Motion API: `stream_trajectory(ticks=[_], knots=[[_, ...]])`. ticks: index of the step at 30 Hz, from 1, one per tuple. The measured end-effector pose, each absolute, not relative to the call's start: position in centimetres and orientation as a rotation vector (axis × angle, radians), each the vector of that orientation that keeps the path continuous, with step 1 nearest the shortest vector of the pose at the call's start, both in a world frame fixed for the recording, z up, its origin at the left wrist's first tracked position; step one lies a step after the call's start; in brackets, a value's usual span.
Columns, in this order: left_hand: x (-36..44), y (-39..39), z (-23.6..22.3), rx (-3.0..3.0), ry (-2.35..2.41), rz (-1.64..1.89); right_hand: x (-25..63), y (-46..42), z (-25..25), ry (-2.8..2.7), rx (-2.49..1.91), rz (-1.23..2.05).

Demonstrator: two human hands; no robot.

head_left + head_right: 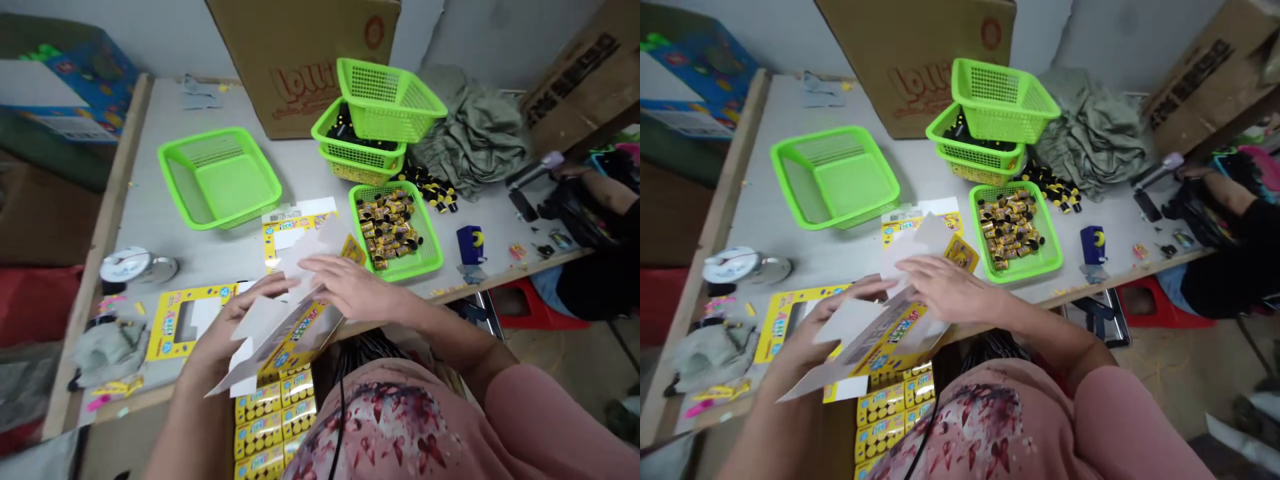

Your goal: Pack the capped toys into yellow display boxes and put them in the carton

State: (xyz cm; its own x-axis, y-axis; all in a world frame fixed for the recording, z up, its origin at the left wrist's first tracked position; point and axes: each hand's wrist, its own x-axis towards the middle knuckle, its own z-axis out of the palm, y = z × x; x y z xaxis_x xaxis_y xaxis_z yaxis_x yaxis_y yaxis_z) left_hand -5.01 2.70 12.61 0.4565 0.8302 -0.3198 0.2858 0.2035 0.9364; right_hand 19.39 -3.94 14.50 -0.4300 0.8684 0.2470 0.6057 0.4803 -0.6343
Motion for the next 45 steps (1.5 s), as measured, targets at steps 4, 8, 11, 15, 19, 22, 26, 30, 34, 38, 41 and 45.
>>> stream_trajectory(ticks=[4,8,11,15,19,22,26,30,34,38,41,45], knots=[[-8.3,-1.1,9.5,1.198,1.373,0.85,23.5,-13.1,17.3,-1.974,-1.419,0.357],[-11.4,-9.7,2.1,1.355,1.188,-0.095,27.4,-22.2,18.8,-1.781,-1.774,0.128],[-8.2,-17.0,-1.8,1.24,0.975,-0.094,28.2,-26.7,17.2,-1.694,-1.991,0.035],[-0.6,-20.1,-2.7,1.127,0.99,0.278,27.8,-28.4,12.9,-1.696,-2.029,0.105],[4.0,-16.2,-0.6,1.087,0.895,0.489,27.3,-27.4,10.0,-1.882,-1.853,0.399],[5.4,-13.4,2.2,1.19,0.497,0.445,27.3,-26.2,9.1,-1.981,-1.723,0.512],[6.2,-12.4,4.9,1.408,0.33,0.265,28.0,-25.6,9.0,-2.012,-1.595,0.498],[4.5,-11.9,5.0,1.467,0.615,0.391,28.8,-27.8,9.4,-1.943,-1.528,0.276],[2.4,-10.4,4.0,1.445,0.988,0.693,28.6,-29.8,7.8,-1.77,-1.624,0.011],[3.2,-8.9,2.4,1.483,1.198,0.801,28.1,-28.5,3.7,-1.708,-1.731,0.042],[4.1,-8.2,1.2,1.497,1.218,0.808,27.9,-27.5,1.4,-1.724,-1.769,0.118],[4.1,-7.7,0.3,1.493,1.166,0.761,26.7,-27.1,2.3,-1.702,-1.824,-0.016]])
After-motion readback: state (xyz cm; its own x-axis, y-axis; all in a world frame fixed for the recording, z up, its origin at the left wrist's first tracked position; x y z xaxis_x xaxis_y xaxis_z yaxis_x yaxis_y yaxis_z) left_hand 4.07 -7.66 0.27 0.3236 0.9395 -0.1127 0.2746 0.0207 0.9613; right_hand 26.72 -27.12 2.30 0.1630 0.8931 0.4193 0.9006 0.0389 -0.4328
